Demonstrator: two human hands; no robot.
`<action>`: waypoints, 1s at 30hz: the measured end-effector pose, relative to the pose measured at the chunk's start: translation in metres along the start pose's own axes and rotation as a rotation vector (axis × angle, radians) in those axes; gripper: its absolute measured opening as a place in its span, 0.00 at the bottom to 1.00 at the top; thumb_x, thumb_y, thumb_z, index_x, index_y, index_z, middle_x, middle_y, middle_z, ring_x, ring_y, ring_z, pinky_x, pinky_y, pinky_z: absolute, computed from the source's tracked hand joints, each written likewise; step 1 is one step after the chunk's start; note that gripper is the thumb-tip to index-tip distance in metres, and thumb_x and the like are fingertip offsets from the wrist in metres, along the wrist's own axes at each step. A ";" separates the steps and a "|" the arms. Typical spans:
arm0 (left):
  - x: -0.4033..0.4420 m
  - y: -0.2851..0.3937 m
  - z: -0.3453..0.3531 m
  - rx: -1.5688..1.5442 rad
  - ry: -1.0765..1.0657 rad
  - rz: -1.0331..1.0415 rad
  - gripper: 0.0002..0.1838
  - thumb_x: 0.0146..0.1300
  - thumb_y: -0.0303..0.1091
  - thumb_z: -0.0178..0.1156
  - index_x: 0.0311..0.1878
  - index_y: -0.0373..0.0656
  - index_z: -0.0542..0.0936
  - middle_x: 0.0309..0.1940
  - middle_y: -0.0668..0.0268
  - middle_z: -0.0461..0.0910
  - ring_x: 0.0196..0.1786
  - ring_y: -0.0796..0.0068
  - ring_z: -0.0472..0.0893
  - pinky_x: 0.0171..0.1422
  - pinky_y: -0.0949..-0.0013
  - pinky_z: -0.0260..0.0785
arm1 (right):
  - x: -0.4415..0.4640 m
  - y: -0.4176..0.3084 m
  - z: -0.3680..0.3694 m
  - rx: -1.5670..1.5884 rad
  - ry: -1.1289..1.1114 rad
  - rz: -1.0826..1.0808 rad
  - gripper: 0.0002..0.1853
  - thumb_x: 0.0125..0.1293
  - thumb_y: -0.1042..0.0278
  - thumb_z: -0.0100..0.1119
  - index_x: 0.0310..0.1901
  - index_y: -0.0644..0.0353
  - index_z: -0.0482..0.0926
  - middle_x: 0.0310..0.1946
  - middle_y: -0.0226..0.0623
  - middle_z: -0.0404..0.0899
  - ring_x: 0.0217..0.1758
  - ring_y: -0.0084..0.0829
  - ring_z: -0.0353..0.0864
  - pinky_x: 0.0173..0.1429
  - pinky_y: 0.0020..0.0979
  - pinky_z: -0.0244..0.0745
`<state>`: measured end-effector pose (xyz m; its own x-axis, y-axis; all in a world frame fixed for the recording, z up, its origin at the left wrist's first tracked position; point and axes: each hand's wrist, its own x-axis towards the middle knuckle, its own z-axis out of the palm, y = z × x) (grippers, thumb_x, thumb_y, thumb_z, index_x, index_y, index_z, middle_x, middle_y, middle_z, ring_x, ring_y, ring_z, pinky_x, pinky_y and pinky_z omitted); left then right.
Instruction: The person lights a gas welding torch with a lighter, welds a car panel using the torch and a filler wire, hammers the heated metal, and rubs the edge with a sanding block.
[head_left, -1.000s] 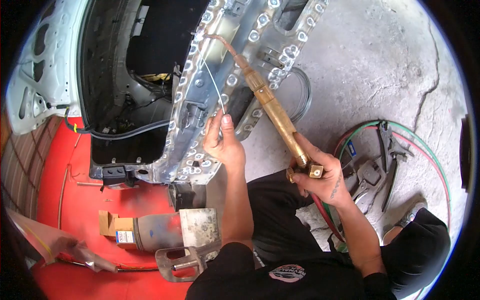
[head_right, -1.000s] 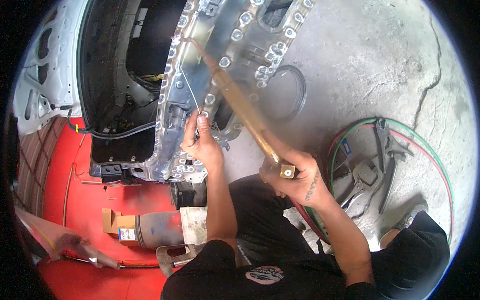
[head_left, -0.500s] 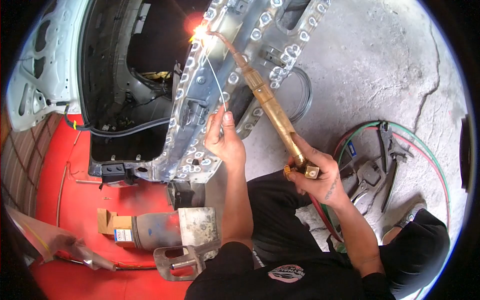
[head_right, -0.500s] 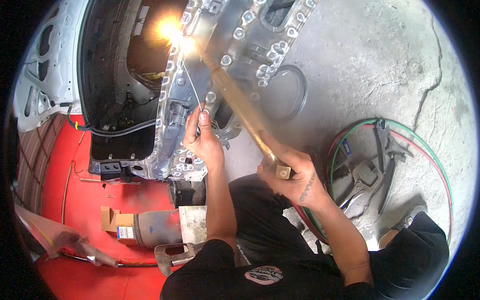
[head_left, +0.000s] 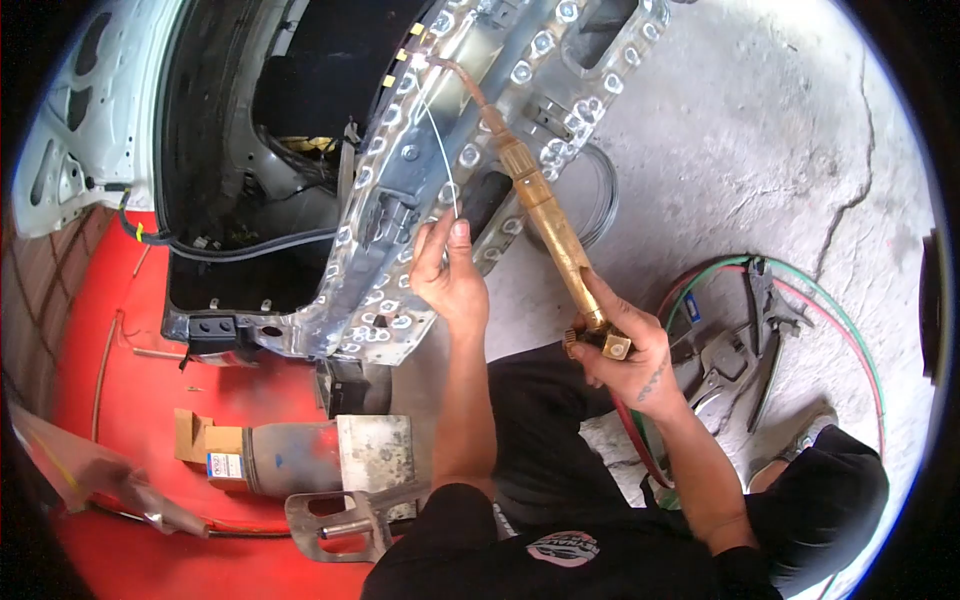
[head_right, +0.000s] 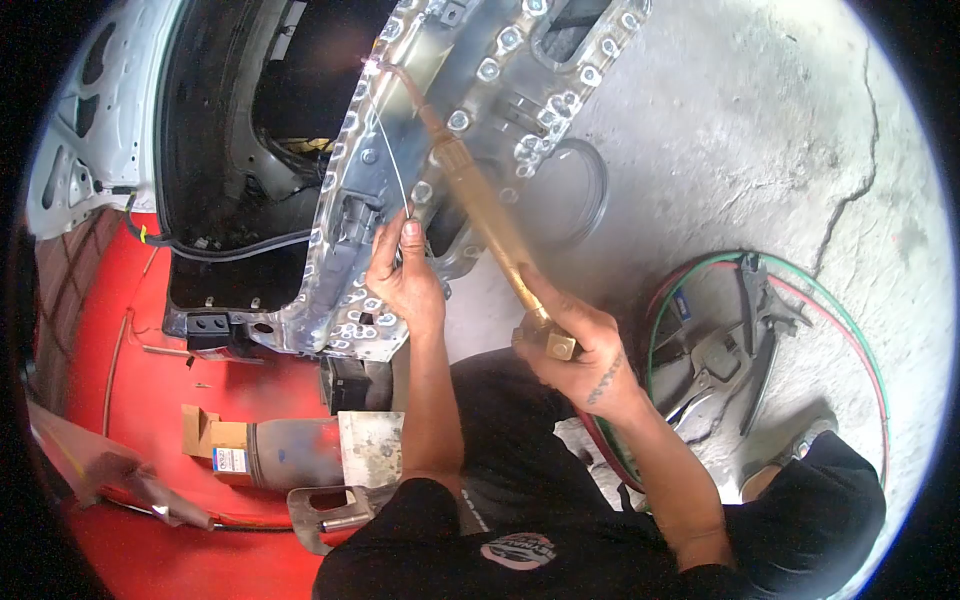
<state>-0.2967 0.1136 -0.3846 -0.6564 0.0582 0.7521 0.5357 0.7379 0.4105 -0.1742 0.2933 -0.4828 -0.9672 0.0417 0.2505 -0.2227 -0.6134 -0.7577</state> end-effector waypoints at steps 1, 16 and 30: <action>0.000 -0.001 0.000 -0.008 0.000 0.019 0.11 0.69 0.26 0.67 0.51 0.31 0.88 0.37 0.59 0.84 0.41 0.68 0.80 0.50 0.66 0.71 | -0.001 -0.001 0.001 0.011 -0.001 0.009 0.40 0.59 0.87 0.68 0.76 0.59 0.71 0.36 0.31 0.82 0.32 0.19 0.78 0.37 0.25 0.75; 0.005 0.005 0.000 -0.044 -0.023 0.058 0.12 0.67 0.27 0.68 0.51 0.32 0.88 0.35 0.60 0.83 0.39 0.69 0.80 0.47 0.67 0.71 | -0.004 0.004 0.002 0.010 -0.052 -0.032 0.42 0.63 0.91 0.65 0.79 0.59 0.65 0.46 0.37 0.83 0.27 0.19 0.81 0.31 0.21 0.78; 0.004 -0.003 0.001 -0.043 -0.029 0.087 0.11 0.71 0.26 0.67 0.52 0.29 0.87 0.38 0.62 0.85 0.42 0.75 0.80 0.48 0.72 0.72 | -0.003 0.003 0.001 -0.016 -0.055 -0.020 0.42 0.63 0.91 0.66 0.79 0.60 0.65 0.46 0.38 0.83 0.27 0.19 0.81 0.30 0.22 0.78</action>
<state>-0.3016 0.1126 -0.3829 -0.6214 0.1408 0.7707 0.6134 0.6994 0.3668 -0.1716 0.2909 -0.4854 -0.9546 0.0097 0.2979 -0.2438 -0.6004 -0.7617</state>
